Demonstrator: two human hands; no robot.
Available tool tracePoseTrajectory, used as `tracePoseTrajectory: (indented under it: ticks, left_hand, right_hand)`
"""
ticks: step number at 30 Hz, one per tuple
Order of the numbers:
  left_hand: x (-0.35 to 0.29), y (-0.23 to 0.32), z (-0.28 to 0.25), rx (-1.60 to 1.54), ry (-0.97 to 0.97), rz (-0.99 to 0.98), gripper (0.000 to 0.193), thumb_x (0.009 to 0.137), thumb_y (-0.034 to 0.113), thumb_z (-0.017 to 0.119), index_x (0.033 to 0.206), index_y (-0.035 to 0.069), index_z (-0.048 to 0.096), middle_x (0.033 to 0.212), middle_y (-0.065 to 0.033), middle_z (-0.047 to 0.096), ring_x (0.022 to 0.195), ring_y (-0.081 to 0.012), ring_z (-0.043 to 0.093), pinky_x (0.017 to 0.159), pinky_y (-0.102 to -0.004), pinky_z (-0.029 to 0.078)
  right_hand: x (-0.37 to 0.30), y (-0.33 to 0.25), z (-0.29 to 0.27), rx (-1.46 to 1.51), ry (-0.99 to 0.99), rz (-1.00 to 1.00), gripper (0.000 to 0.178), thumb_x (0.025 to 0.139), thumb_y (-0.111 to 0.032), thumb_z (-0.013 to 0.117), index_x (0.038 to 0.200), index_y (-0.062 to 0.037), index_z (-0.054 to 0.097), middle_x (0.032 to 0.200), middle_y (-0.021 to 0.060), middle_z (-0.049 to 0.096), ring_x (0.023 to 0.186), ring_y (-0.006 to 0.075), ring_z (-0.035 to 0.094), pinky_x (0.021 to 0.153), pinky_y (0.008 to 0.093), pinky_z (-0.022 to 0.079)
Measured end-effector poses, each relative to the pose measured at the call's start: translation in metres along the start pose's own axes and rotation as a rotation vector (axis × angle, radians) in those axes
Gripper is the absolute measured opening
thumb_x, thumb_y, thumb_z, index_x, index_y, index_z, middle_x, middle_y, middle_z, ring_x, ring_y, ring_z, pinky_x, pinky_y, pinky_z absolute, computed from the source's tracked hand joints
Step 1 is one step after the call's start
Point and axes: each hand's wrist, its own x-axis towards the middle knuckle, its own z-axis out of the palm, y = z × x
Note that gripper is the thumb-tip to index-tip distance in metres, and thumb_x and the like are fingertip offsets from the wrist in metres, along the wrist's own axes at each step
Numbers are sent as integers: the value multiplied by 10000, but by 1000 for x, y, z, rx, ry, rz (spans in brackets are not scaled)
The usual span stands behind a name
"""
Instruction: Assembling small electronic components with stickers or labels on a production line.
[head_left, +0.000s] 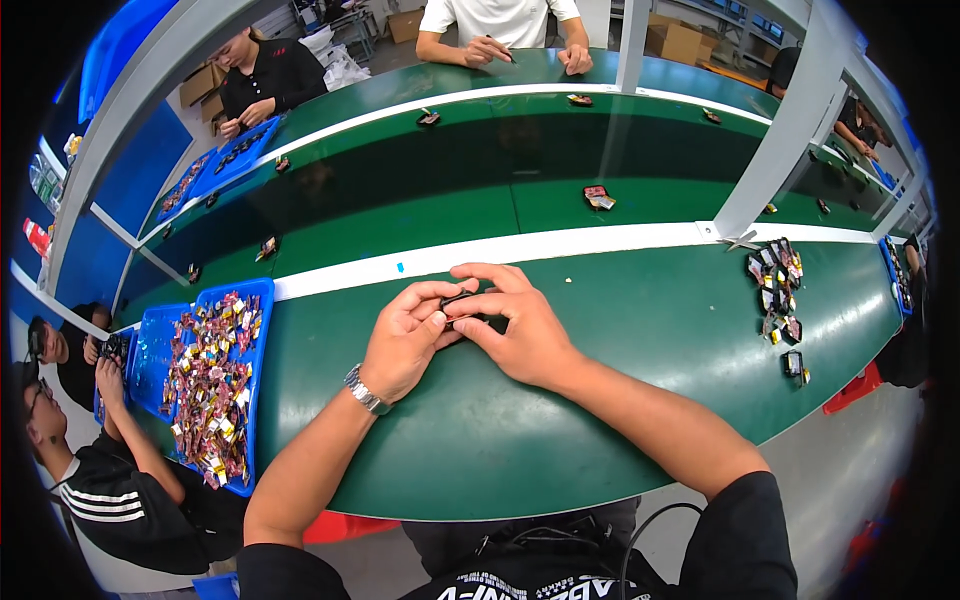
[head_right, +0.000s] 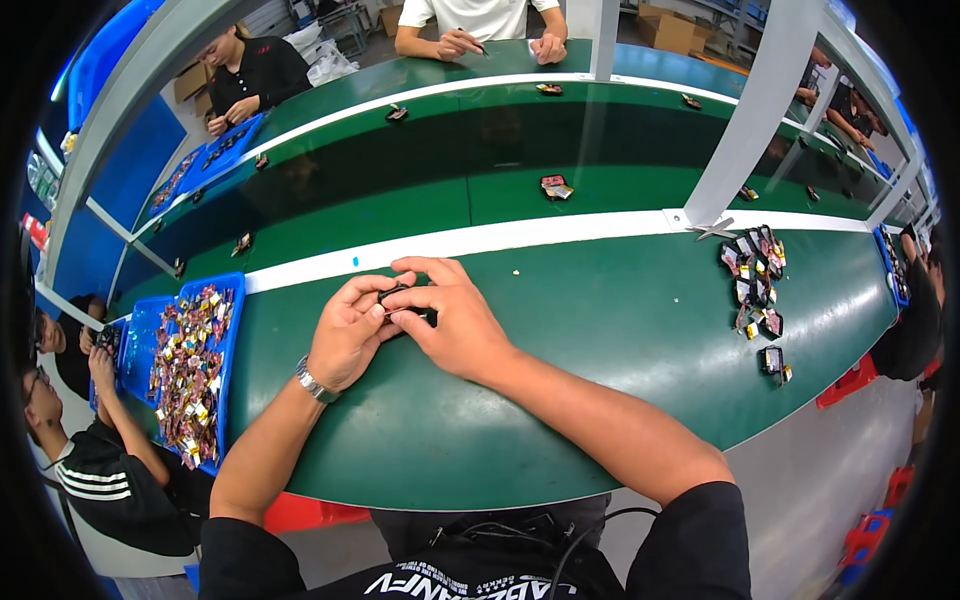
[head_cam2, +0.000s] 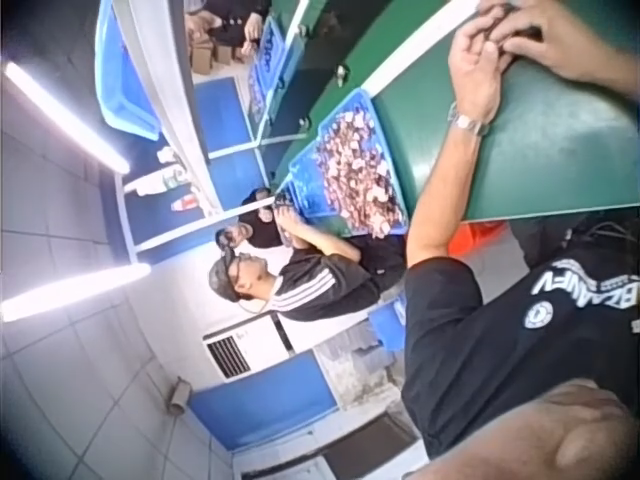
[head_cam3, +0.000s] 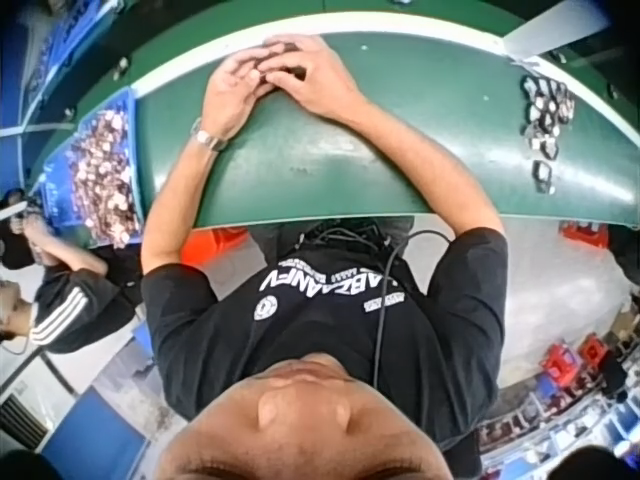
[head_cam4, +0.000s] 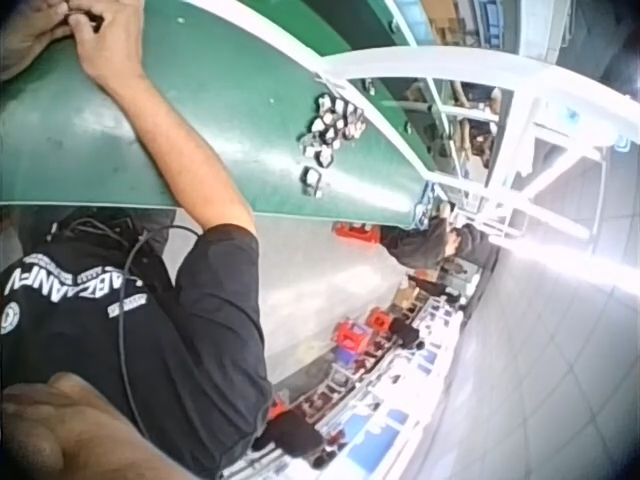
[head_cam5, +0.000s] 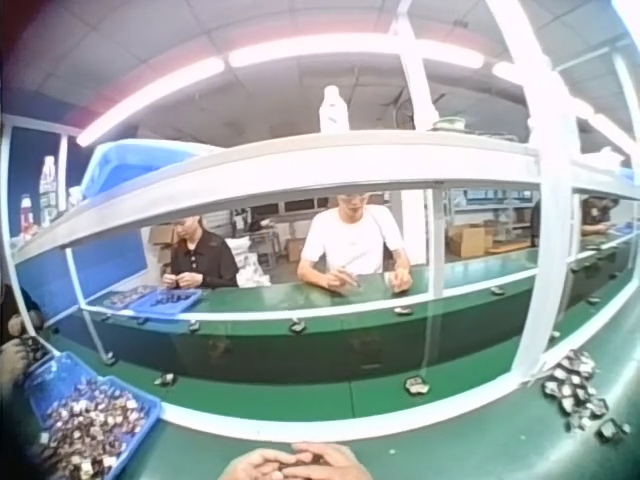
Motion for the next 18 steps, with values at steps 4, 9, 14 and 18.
tracePoseTrajectory:
  ticks: [4, 9, 14, 18]
  left_hand:
    - [1, 1, 8, -63, -26, 42, 287, 988, 74, 549, 1266, 42, 488, 1422, -165, 499, 1221, -222, 569, 1021, -417, 506]
    - [1, -3, 6, -94, -36, 33, 295, 980, 81, 568, 1262, 48, 487, 1426, -159, 496, 1208, -218, 573, 1023, -426, 503]
    - [-1, -3, 6, -94, -28, 45, 294, 995, 65, 532, 1284, 28, 489, 1418, -148, 508, 1226, -200, 562, 1032, -402, 492]
    - [1, -3, 3, -71, -17, 77, 298, 1000, 69, 526, 1292, 24, 488, 1413, -142, 514, 1224, -195, 562, 1032, -395, 493]
  right_hand:
    - [-1, -6, -6, -17, 29, -57, 125, 832, -83, 714, 952, -82, 747, 1286, 70, 598, 1185, 285, 525, 955, 388, 475]
    - [-2, -2, -7, 26, 19, -45, 117, 826, -78, 713, 938, -78, 745, 1296, 66, 592, 1193, 279, 516, 959, 383, 470]
    - [0, -1, -5, 13, 8, -63, 141, 833, -80, 703, 969, -82, 738, 1314, 69, 583, 1214, 293, 507, 978, 399, 462]
    - [2, -5, -3, 37, -8, -34, 154, 848, -67, 670, 988, -82, 731, 1341, 79, 564, 1239, 309, 493, 991, 413, 454]
